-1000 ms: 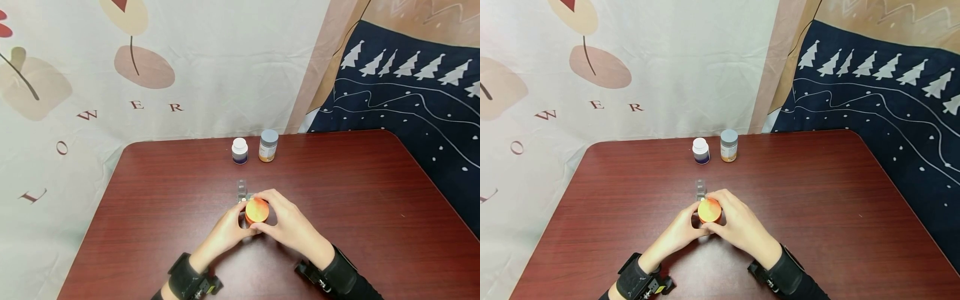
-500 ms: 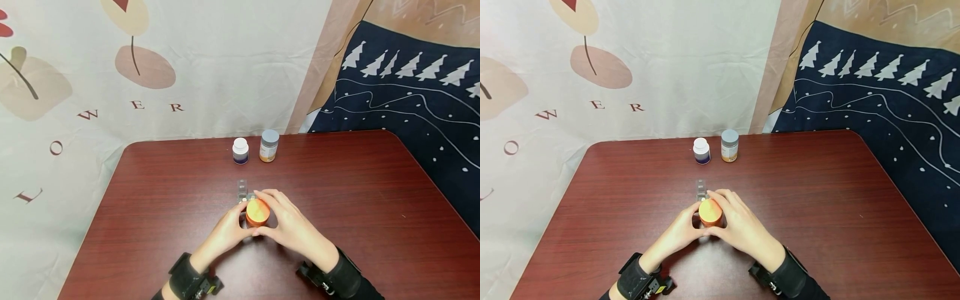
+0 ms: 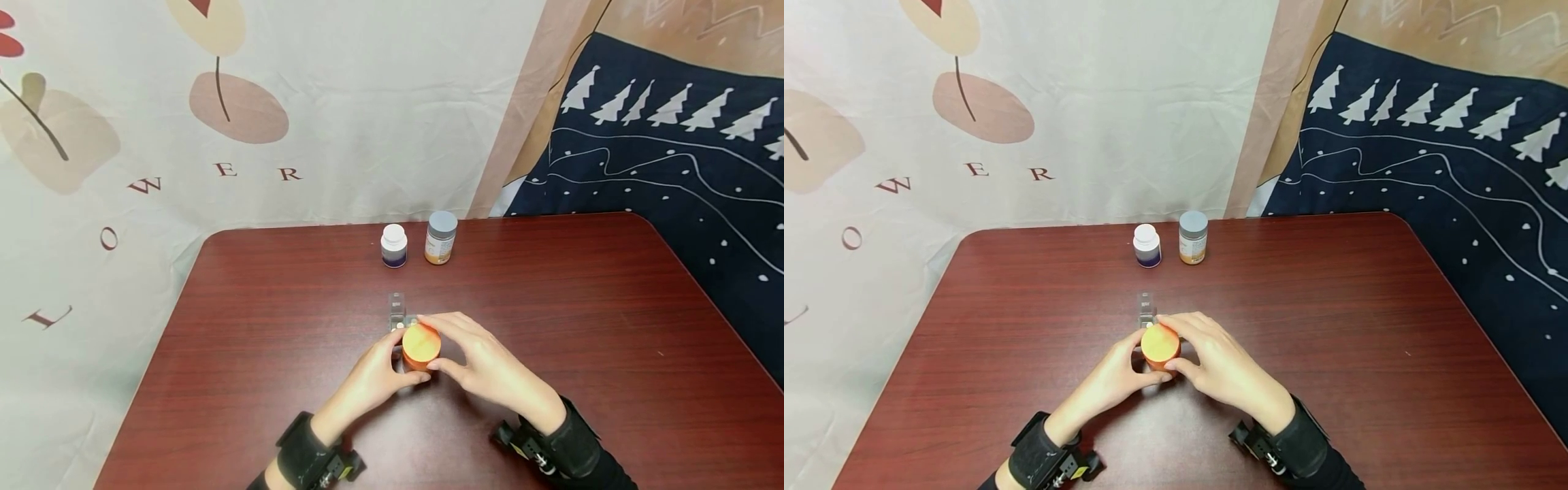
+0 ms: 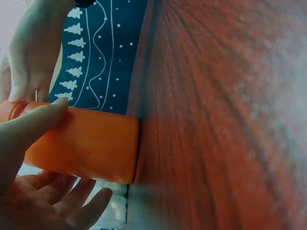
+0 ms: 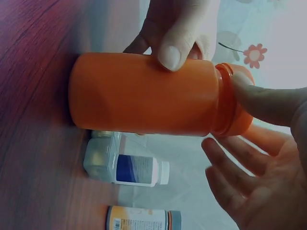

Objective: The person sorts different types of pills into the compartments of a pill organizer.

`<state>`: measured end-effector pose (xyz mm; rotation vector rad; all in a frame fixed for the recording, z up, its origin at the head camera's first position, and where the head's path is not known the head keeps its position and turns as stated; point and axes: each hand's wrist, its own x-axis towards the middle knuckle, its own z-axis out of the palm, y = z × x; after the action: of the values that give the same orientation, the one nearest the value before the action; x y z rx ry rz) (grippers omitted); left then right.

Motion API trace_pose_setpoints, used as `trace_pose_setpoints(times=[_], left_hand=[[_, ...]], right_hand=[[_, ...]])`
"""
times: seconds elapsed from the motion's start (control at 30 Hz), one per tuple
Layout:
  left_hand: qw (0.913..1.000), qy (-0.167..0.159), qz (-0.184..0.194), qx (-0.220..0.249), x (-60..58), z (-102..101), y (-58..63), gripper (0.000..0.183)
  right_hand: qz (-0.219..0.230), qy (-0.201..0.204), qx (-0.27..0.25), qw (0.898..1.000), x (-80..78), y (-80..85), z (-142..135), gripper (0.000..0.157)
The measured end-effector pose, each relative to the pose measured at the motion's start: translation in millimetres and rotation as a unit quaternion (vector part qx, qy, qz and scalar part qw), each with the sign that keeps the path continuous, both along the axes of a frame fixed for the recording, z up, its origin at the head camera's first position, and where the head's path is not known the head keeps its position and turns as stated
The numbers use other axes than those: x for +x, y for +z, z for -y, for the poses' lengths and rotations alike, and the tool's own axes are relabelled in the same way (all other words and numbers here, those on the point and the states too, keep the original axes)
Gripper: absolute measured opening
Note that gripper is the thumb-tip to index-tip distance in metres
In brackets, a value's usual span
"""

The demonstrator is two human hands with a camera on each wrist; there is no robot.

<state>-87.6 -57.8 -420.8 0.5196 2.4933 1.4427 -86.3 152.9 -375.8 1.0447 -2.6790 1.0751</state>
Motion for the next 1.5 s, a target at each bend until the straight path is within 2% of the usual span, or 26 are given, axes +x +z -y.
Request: trace_pose_setpoints(times=[0.2,0.4,0.6,0.77,1.03,1.23,1.5], left_hand=[[1.0000,0.005,-0.004,-0.002,-0.3,0,-0.1,0.066],[1.0000,0.006,-0.001,-0.002,0.3,0,0.9,0.065],[1.0000,0.006,0.001,-0.002,0.4,0,0.4,0.067],[1.0000,0.007,0.001,0.000,0.1,0,-0.2,0.066],[0.9999,0.004,-0.013,-0.002,-0.6,-1,-0.7,0.064],[0.9999,0.003,-0.009,-0.004,-0.4,-1,0.7,0.064],[0.9999,0.004,-0.011,-0.006,0.6,-1,1.2,0.065]], right_hand=[[-0.021,-0.052,0.018,0.998,3.3,-0.3,7,0.066],[-0.039,-0.100,0.008,0.994,5.6,-2.6,12,0.064],[-0.032,-0.129,0.010,0.991,7.1,-6.4,15,0.064],[0.008,-0.124,-0.017,0.992,6.7,-6.4,15,0.061],[0.052,-0.086,-0.047,0.994,4.4,-3.1,11,0.060],[0.053,-0.060,-0.026,0.996,4.3,-0.7,8,0.060],[0.045,-0.047,-0.009,0.998,4.1,0.7,7,0.062]])
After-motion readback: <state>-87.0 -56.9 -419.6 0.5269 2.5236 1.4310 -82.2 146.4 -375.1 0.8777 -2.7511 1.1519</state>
